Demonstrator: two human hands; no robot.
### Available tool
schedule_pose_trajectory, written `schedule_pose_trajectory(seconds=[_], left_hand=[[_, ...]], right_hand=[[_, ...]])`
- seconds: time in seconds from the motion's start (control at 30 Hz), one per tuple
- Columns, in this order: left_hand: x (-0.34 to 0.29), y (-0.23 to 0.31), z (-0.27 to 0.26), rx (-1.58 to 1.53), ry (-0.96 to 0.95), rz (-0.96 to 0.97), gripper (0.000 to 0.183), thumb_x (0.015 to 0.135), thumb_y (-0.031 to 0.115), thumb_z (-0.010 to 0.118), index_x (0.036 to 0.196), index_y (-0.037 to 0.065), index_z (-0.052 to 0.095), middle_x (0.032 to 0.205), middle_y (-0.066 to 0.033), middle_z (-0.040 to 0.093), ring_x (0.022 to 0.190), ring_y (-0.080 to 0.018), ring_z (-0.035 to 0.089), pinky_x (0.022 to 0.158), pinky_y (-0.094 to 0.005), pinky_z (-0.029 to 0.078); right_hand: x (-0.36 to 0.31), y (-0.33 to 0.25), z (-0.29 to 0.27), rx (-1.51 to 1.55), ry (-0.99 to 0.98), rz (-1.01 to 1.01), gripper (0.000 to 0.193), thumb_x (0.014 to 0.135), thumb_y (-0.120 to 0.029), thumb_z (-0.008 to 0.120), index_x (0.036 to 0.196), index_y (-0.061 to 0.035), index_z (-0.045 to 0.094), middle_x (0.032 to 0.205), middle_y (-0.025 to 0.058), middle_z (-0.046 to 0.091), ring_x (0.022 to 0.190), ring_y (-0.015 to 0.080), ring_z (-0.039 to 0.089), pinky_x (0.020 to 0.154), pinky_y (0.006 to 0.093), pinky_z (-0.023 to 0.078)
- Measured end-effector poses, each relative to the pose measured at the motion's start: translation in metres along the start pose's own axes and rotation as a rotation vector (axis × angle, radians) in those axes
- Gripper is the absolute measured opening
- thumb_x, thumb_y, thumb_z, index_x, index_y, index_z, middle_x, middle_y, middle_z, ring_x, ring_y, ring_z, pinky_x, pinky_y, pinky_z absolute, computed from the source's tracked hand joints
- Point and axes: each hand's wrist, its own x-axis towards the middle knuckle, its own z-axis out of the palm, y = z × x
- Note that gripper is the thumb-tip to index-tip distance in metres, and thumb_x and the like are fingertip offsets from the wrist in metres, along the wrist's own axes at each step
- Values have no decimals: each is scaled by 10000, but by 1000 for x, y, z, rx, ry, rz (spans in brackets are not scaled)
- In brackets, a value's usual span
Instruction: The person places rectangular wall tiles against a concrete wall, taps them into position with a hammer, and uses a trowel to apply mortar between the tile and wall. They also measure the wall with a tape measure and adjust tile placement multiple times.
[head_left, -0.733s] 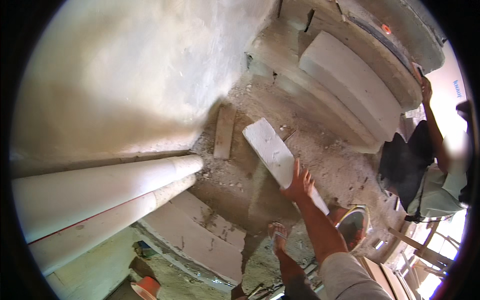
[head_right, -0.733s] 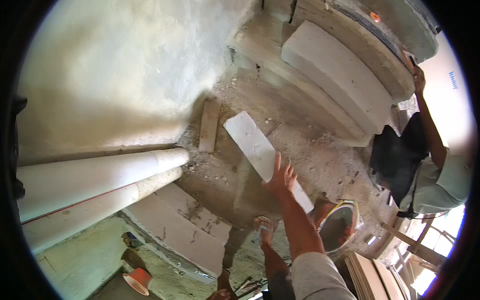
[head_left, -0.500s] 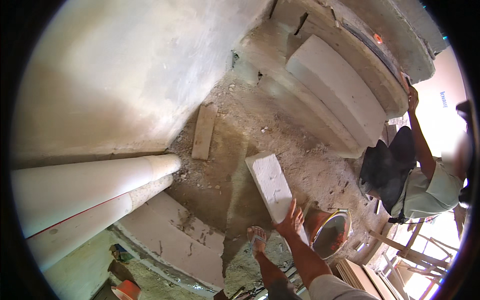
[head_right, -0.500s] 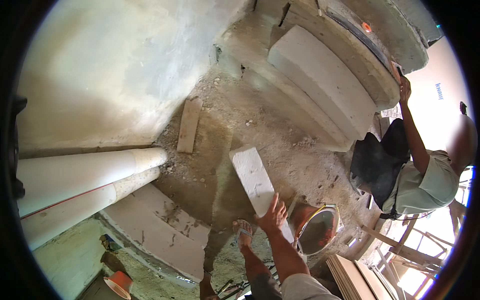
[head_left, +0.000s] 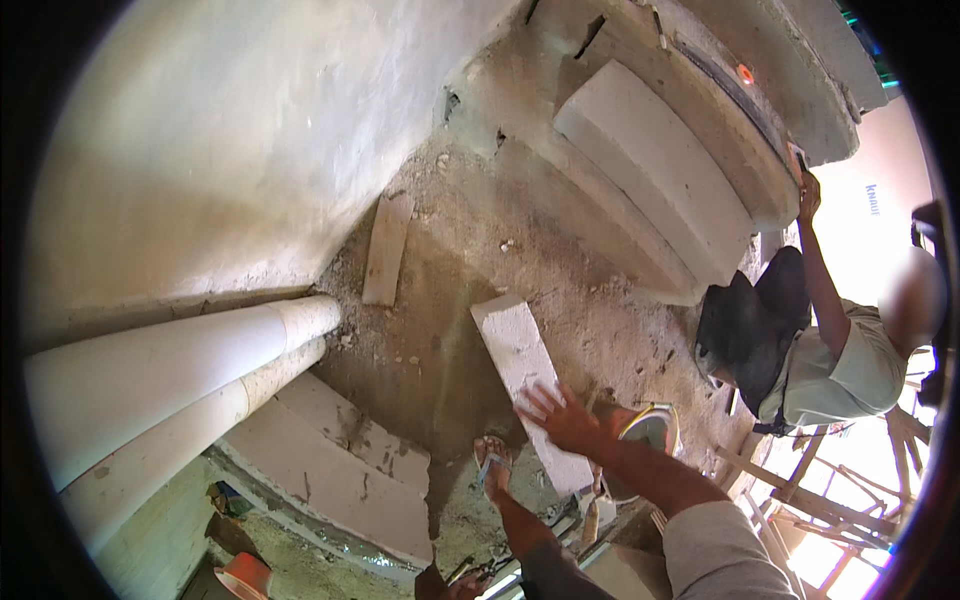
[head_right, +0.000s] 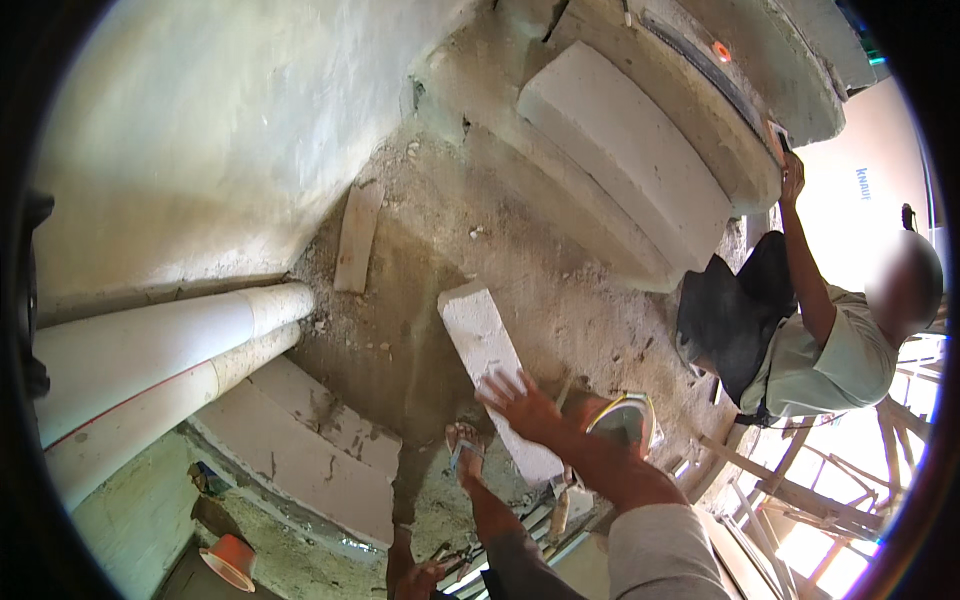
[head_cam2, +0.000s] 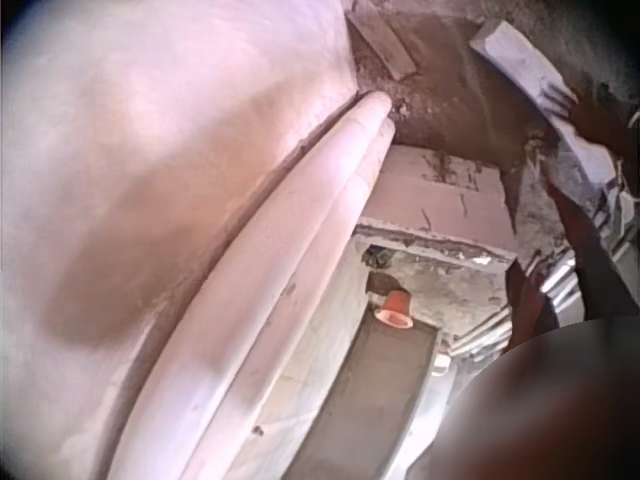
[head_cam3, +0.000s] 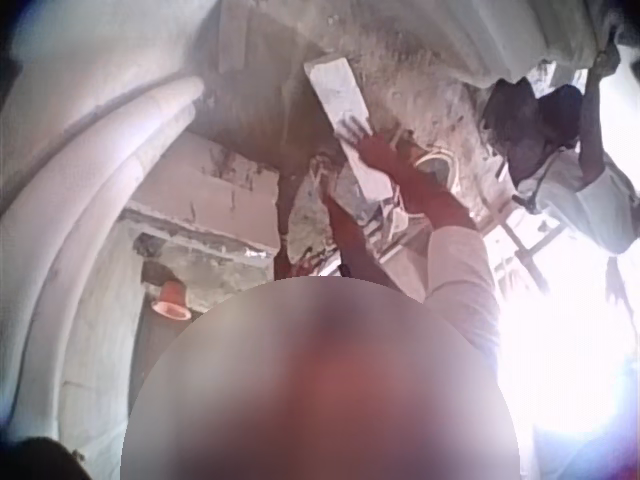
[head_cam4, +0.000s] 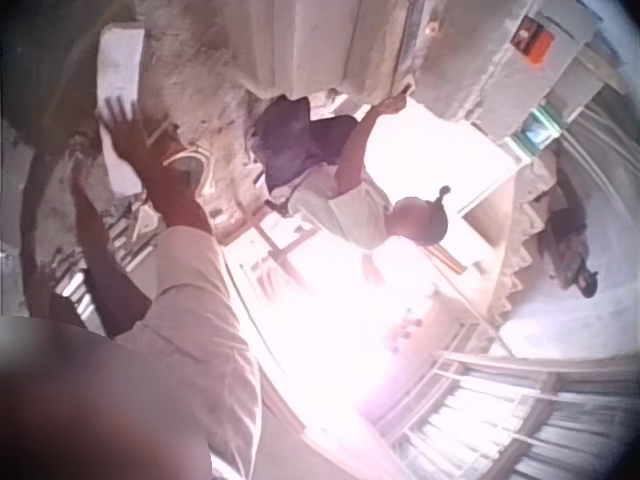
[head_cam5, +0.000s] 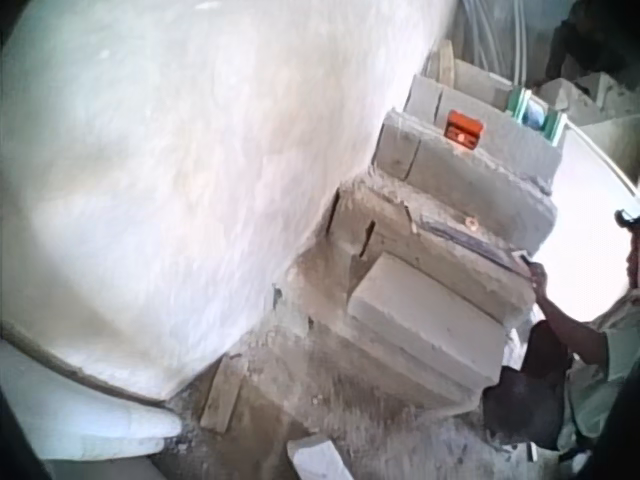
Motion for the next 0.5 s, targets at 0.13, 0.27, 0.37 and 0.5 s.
schedule_pose_trajectory(seconds=[0.13, 0.27, 0.37, 0.5], left_hand=[[-9, 14, 2, 13, -18, -106, 291, 915, 186, 570, 1179, 80, 628, 1019, -84, 654, 919, -219, 583, 838, -355, 456], [-11, 18, -7, -327, -156, -159, 266, 956, 223, 564, 1154, 63, 641, 981, -66, 679, 920, -175, 630, 835, -315, 501], [-15, 6, -32, -206, -124, -77, 270, 947, 189, 571, 1179, 64, 623, 977, -79, 683, 916, -170, 641, 807, -308, 516], [-32, -40, -77, -485, -56, -104, 291, 957, 145, 515, 1232, 90, 596, 1030, -87, 690, 897, -165, 647, 729, -292, 533]], right_hand=[[13, 25, -22, -25, 201, 368, 769, 859, -298, 601, 1514, -169, 220, 1572, 133, 192, 1442, 321, 202, 1133, 547, 218], [-20, 5, -21, -243, 142, -66, 560, 956, -231, 398, 1493, -163, 254, 1550, 112, 267, 1423, 284, 276, 1130, 534, 245], [-52, -15, -2, -227, -36, -230, 555, 949, -237, 404, 1486, -206, 269, 1549, 103, 267, 1424, 273, 266, 1134, 535, 233], [-61, -20, 25, -545, -53, -285, 822, 793, -410, 610, 1499, -244, 224, 1571, 82, 223, 1448, 227, 221, 1167, 502, 182]])
